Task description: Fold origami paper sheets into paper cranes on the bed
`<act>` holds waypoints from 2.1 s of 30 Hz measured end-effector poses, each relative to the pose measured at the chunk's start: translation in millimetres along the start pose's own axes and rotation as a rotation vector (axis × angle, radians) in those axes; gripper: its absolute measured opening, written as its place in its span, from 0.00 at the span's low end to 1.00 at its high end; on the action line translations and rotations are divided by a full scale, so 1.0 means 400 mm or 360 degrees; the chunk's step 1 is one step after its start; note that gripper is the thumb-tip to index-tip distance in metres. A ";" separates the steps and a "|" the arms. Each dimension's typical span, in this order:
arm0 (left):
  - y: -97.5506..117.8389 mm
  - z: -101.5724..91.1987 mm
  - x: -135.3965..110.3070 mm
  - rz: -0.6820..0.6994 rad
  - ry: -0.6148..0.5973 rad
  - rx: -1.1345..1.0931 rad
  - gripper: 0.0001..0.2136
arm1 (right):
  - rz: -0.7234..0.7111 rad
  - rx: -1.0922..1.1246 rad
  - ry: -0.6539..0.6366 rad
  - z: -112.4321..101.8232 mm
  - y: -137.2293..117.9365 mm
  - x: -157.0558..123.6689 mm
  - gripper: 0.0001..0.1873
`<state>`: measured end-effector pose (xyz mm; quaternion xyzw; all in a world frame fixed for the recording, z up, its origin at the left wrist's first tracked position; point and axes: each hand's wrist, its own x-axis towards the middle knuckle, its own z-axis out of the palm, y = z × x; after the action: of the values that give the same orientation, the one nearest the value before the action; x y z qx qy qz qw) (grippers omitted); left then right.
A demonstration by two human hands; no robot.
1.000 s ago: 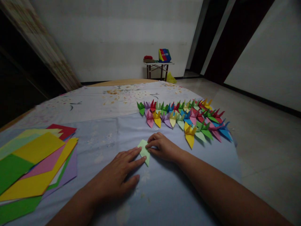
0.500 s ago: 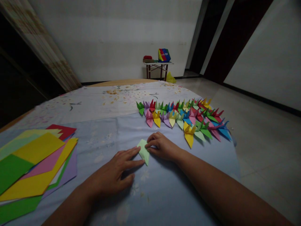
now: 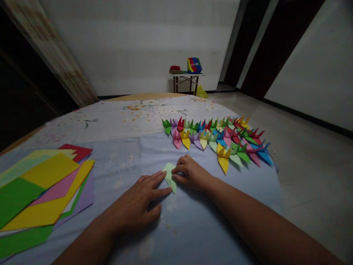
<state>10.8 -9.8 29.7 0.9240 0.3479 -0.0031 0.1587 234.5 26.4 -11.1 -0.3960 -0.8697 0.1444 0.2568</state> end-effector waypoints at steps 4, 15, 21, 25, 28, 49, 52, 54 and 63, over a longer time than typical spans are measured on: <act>0.001 0.000 0.002 0.0020 -0.0008 0.0026 0.26 | 0.0048 0.0030 -0.0011 0.007 -0.002 0.000 0.11; 0.007 0.005 -0.001 -0.0024 -0.0035 0.0015 0.27 | 0.0242 -0.0050 -0.0041 0.005 -0.027 0.007 0.13; 0.029 0.009 -0.007 -0.0138 -0.0006 0.0095 0.29 | 0.0315 0.0010 -0.0065 0.007 -0.025 0.011 0.13; 0.062 0.005 -0.013 -0.0141 -0.0007 0.0148 0.29 | 0.0320 0.0006 -0.0047 0.012 -0.022 0.011 0.13; 0.070 0.007 -0.020 -0.0090 -0.0019 0.0124 0.30 | 0.0312 0.0019 -0.0030 0.015 -0.020 0.010 0.13; 0.054 0.042 -0.033 -0.0091 0.0047 0.0102 0.31 | 0.0187 0.0153 0.0000 0.005 -0.003 0.003 0.08; 0.059 0.042 -0.032 -0.0108 0.0035 0.0103 0.31 | 0.0171 0.0175 -0.0004 0.005 0.000 0.003 0.08; 0.061 0.042 -0.030 -0.0121 0.0024 0.0095 0.31 | 0.0170 0.0184 -0.0011 0.005 0.001 0.003 0.08; 0.054 0.048 -0.016 -0.0162 0.0095 0.0056 0.27 | 0.0224 0.0305 -0.0023 0.003 0.007 0.004 0.08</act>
<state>22.1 -34.9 18.5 0.9075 0.3988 0.0103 0.1315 234.8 29.4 -12.7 -0.4287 -0.8238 0.2474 0.2764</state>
